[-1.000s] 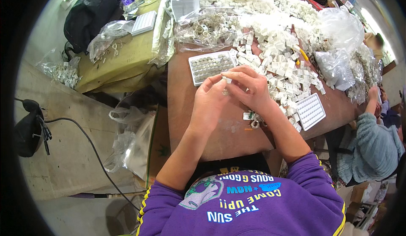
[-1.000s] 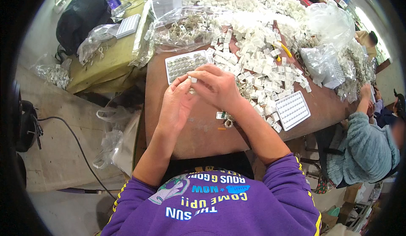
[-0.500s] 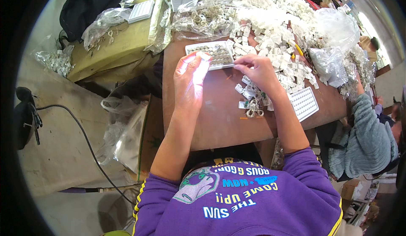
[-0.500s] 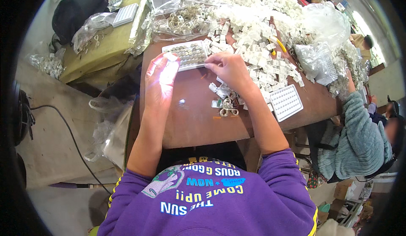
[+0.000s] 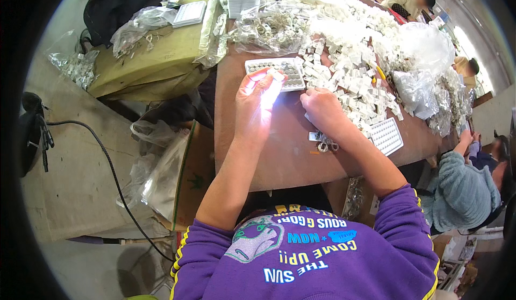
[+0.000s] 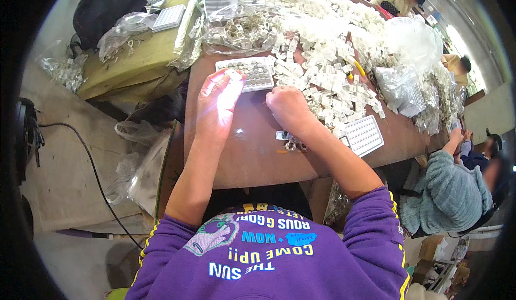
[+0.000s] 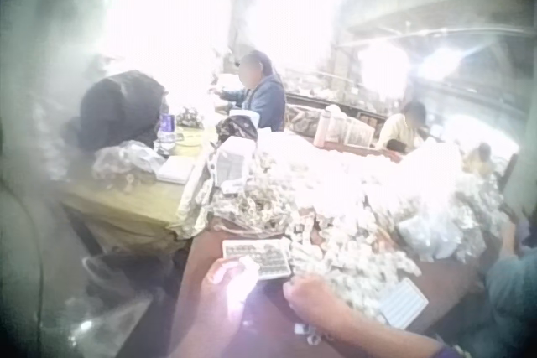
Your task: The person assembles small electronic components by hand, inserting parts into white plastic housings and placing them into a tray. The person handles multiple components one at a time and arranges them in a grid tray on the table.
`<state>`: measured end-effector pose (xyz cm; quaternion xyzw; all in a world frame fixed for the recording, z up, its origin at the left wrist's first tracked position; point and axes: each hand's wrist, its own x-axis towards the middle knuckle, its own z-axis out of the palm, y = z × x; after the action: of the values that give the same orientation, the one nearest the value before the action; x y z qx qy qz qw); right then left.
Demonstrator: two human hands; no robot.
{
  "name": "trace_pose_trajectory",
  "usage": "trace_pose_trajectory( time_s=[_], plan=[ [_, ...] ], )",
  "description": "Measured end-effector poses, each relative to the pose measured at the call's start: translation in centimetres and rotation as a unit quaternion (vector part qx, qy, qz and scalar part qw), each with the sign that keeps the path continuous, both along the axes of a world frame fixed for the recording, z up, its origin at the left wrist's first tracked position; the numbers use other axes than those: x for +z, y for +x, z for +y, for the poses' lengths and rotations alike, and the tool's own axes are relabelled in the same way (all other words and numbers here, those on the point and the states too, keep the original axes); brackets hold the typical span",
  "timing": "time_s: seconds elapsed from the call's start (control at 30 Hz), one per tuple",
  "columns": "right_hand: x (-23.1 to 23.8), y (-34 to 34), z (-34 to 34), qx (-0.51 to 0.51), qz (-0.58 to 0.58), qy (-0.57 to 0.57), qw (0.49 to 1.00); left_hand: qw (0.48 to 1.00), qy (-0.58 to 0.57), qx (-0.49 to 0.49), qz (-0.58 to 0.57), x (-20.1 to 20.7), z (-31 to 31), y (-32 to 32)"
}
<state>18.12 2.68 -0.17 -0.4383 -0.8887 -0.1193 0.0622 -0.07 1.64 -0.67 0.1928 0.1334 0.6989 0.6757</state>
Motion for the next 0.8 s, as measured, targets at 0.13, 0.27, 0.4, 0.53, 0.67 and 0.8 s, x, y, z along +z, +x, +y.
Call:
trace_pose_trajectory(
  time_s=[0.13,0.27,0.4,0.53,0.67,0.8],
  plan=[
    [1.0,0.4,0.2,-0.032,0.146,-0.078,0.986,1.000,-0.012,-0.004,-0.018,0.0,0.1,0.0],
    [2.7,0.1,0.2,-0.059,0.399,-0.235,0.884,0.999,-0.022,-0.013,-0.026,-0.3,0.0,-0.2],
    [4.5,-0.2,0.2,-0.047,0.533,-0.390,0.749,0.997,-0.014,-0.076,-0.031,-0.4,-0.1,-0.9],
    [4.6,-0.8,0.3,-0.016,0.573,-0.408,0.711,0.993,-0.049,-0.108,-0.013,-0.5,-0.1,-0.8],
    [3.1,-1.2,0.3,-0.022,0.615,-0.397,0.681,0.994,-0.058,-0.090,-0.014,-0.8,0.1,-0.2],
    [2.0,-1.6,-0.2,-0.046,0.605,-0.353,0.712,0.990,-0.094,-0.083,-0.063,-1.0,0.3,0.0]
  ],
)
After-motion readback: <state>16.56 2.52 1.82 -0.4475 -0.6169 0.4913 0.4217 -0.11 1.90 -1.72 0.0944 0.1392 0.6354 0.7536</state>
